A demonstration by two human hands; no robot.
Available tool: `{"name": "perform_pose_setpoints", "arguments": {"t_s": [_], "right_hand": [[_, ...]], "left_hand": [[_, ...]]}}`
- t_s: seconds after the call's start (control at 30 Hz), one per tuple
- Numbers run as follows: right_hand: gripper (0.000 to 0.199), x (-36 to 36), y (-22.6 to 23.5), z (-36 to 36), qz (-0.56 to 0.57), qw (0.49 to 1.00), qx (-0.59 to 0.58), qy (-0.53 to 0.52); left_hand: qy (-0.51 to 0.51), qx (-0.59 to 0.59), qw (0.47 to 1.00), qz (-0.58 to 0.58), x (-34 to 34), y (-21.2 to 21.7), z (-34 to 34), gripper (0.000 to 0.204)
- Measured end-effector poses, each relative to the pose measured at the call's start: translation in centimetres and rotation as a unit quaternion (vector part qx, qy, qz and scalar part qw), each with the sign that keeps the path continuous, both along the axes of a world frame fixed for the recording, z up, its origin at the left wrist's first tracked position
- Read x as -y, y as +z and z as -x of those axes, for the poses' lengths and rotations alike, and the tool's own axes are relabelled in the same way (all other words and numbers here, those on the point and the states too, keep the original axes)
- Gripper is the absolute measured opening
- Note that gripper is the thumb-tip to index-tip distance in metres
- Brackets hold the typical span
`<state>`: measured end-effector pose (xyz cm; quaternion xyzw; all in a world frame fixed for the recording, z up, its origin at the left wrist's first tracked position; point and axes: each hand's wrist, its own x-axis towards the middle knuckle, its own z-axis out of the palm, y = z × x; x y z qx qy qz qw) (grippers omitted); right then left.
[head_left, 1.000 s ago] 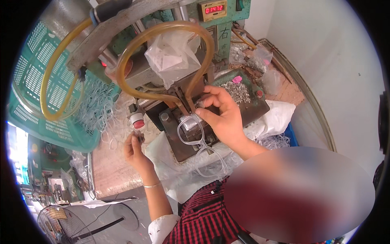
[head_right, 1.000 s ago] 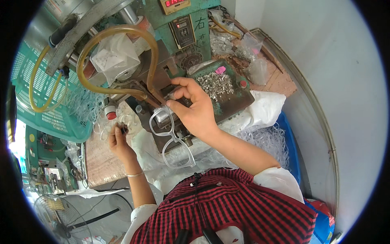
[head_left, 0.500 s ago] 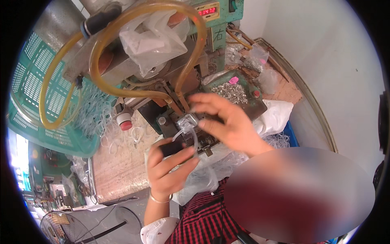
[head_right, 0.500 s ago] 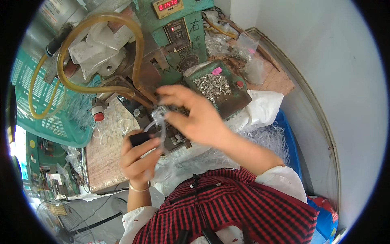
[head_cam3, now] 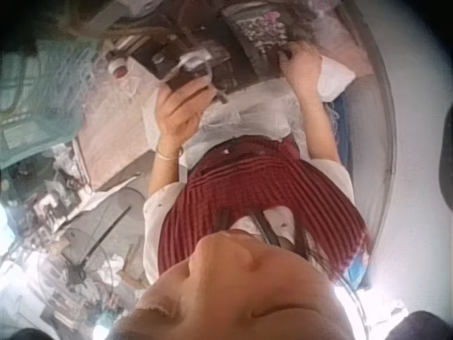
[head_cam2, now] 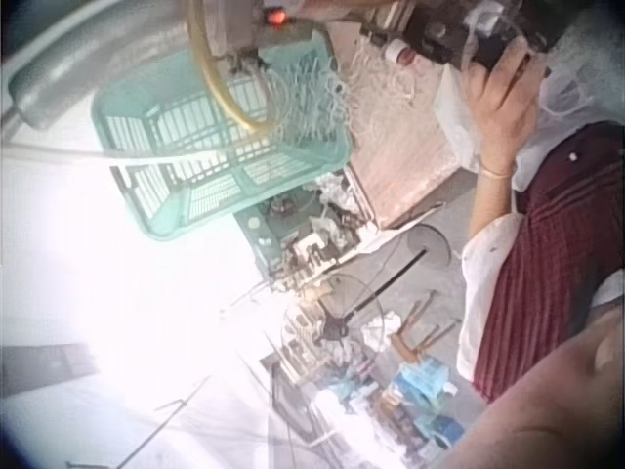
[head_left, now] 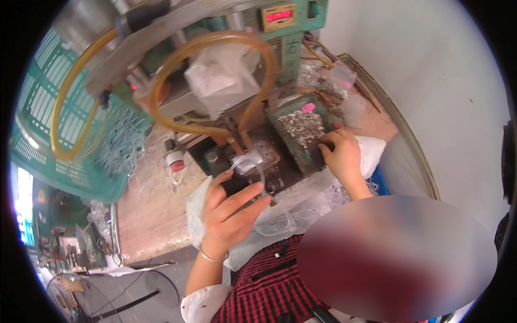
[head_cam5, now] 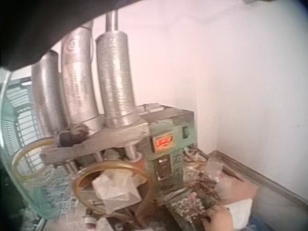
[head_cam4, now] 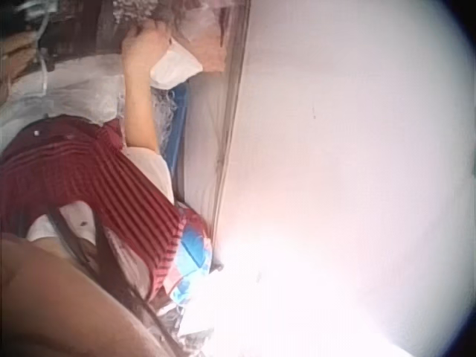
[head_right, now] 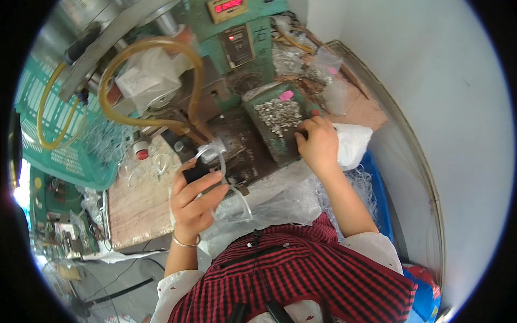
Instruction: The person repeatedly places small metal components into a press machine, activates the press, and removes the finished pieces. They handle the components by hand and place them into a plastic bag after processing.
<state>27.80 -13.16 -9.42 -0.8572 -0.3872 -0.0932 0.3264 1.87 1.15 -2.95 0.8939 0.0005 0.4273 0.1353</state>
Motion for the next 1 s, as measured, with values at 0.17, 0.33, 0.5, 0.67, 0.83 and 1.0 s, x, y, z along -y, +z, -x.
{"name": "perform_pose_setpoints", "arguments": {"t_s": [0.17, 0.33, 0.5, 0.67, 0.83, 1.0], "right_hand": [[0.008, -0.7, -0.6, 0.3, 0.013, 0.997, 0.08, -0.004], [0.009, 0.2, -0.2, 0.8, -0.141, 0.973, -0.18, -0.04], [0.013, -2.3, 0.7, 1.5, -0.215, 0.955, -0.203, 0.037], [0.013, -4.0, 0.3, 1.6, -0.204, 0.949, -0.237, 0.03], [0.012, -0.6, -0.7, 0.6, -0.192, 0.973, -0.129, -0.006], [0.015, 4.3, -1.9, -0.4, -0.216, 0.972, -0.072, -0.061]], "left_hand": [[0.072, -0.023, 0.997, 0.024, 2.9, -1.5, 3.2, 0.033], [0.355, 0.183, 0.911, 0.106, 0.7, -0.8, 10.6, 0.012], [0.46, 0.01, 0.887, -0.034, -9.0, 3.0, 7.8, 0.009], [0.547, -0.193, 0.814, -0.026, -20.6, -8.7, 5.6, 0.02], [0.475, -0.233, 0.835, 0.154, -23.1, -17.7, 7.4, 0.031], [0.41, -0.159, 0.896, 0.056, -17.4, -15.4, 10.5, 0.019]]}}
